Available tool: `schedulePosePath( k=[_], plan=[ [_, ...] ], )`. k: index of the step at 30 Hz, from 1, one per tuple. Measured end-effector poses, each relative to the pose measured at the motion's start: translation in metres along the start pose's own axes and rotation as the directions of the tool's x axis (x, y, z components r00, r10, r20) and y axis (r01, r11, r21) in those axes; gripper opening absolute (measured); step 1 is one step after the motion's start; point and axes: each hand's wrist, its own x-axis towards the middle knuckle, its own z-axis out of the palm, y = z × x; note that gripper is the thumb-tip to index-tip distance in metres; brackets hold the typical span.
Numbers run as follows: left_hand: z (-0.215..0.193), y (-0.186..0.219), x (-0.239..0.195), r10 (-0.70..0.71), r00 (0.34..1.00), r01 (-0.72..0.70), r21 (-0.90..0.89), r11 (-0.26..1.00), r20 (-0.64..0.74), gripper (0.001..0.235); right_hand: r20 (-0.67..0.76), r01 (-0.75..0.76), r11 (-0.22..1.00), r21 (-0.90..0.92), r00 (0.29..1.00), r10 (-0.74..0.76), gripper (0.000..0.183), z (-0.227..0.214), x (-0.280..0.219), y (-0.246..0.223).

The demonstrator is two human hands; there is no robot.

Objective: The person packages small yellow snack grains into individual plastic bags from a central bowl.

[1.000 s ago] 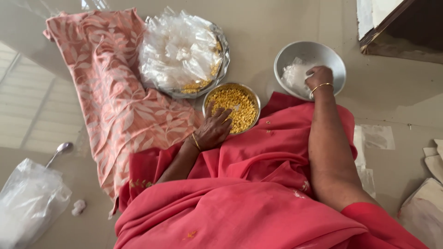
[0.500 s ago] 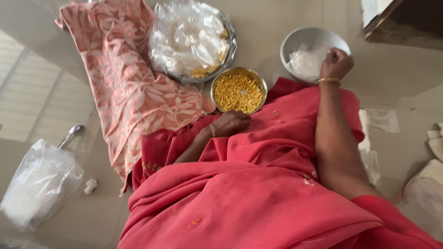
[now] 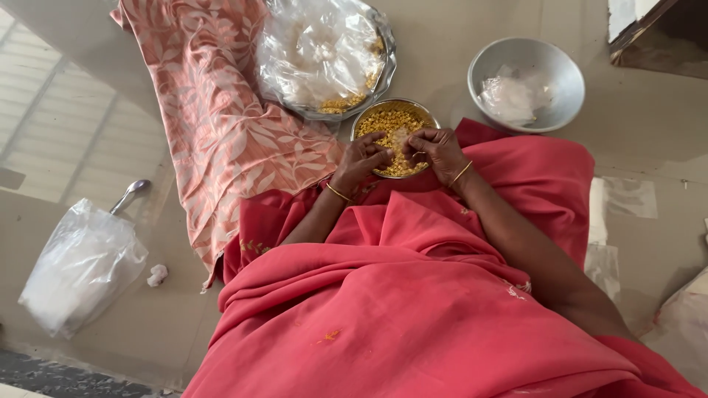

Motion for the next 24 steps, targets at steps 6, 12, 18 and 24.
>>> schedulePosePath(
  k=[6,12,18,24],
  plan=[
    [0.005,0.019,-0.002,-0.105,0.994,0.106,0.017,0.994,-0.033,0.037,-0.058,0.001,0.997,-0.071,0.998,-0.005,0.011,-0.014,0.010,0.013],
    [0.003,0.005,-0.002,-0.098,0.995,0.097,0.081,0.992,0.015,0.023,0.005,0.000,0.975,-0.222,1.000,0.001,0.014,-0.006,0.008,0.010],
    [0.000,0.005,0.004,-0.029,0.987,0.022,-0.043,0.999,-0.158,0.013,0.119,-0.068,0.992,-0.104,0.990,0.080,0.012,-0.001,0.004,-0.001],
    [-0.014,-0.003,0.009,0.007,0.976,-0.007,0.003,1.000,-0.216,0.012,0.142,-0.031,0.980,-0.198,0.988,0.059,0.011,-0.003,0.005,0.003]
  ],
)
